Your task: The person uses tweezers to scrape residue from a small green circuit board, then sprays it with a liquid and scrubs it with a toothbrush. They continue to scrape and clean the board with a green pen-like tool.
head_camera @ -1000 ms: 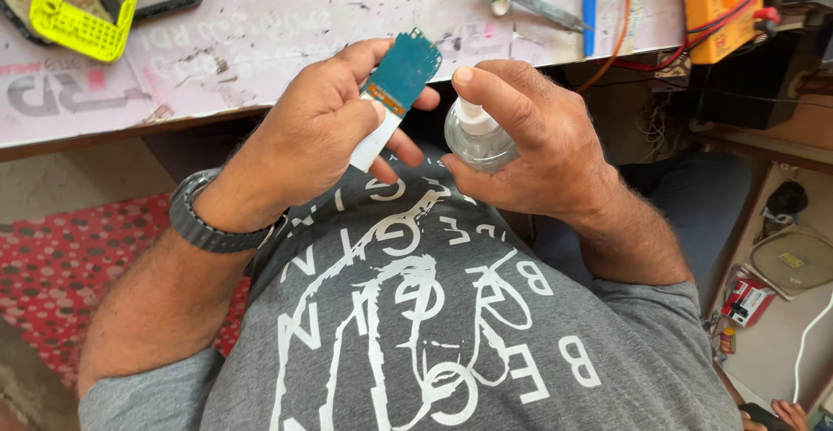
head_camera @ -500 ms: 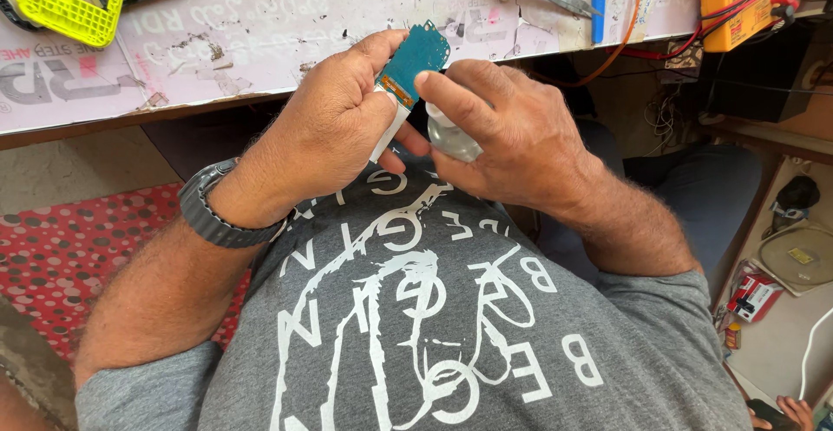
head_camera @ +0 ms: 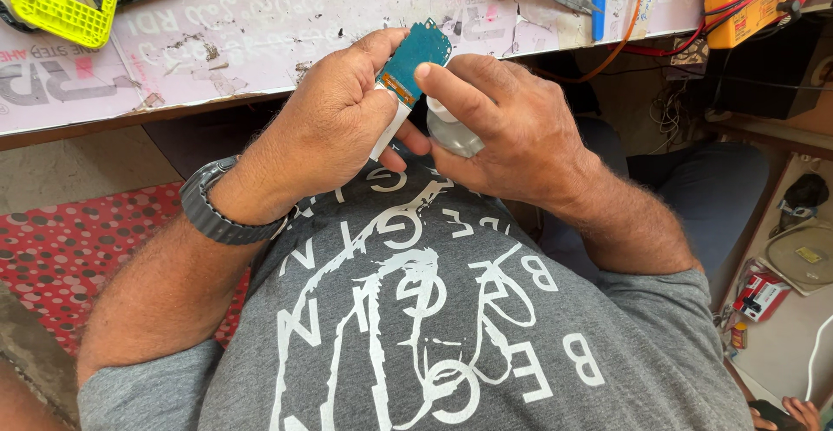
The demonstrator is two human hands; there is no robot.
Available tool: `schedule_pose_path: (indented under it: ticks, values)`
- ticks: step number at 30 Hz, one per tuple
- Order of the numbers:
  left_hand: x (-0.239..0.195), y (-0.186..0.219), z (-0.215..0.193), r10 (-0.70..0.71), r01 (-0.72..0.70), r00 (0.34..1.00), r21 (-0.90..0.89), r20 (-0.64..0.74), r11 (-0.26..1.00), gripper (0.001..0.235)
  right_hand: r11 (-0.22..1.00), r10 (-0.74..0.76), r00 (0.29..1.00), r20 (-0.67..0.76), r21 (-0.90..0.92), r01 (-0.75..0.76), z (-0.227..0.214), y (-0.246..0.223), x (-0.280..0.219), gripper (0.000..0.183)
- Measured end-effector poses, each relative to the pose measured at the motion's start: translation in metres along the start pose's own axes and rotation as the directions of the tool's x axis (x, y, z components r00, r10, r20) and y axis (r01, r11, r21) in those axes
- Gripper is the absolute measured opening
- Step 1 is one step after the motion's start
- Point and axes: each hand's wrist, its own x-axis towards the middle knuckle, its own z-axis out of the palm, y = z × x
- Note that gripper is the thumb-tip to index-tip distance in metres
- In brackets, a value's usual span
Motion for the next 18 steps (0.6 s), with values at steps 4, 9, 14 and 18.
schedule_pose_path:
  ticks: [4, 9, 14, 18]
  values:
    - [0.001, 0.000, -0.001, 0.012, -0.012, 1.000, -0.016, 0.012, 1.000, 0.053, 1.000, -0.004, 1.000, -0.016, 0.015, 0.004, -0.001, -0.001, -0.001, 0.085]
    - [0.004, -0.004, -0.001, -0.011, 0.011, 1.000, -0.050, 0.012, 0.999, 0.055, 0.999, 0.044, 0.997, -0.069, 0.029, -0.042, -0.007, 0.001, -0.001, 0.086]
    - [0.003, 0.006, -0.001, -0.040, 0.043, 0.999, -0.115, 0.027, 0.992, 0.054, 0.983, 0.166, 0.928, -0.334, -0.021, -0.183, -0.046, 0.028, -0.036, 0.092]
    - [0.006, 0.015, -0.003, -0.099, 0.094, 0.994, -0.124, -0.038, 0.988, 0.056, 0.957, 0.131, 0.739, -0.661, -0.110, -0.268, -0.060, 0.093, -0.077, 0.111]
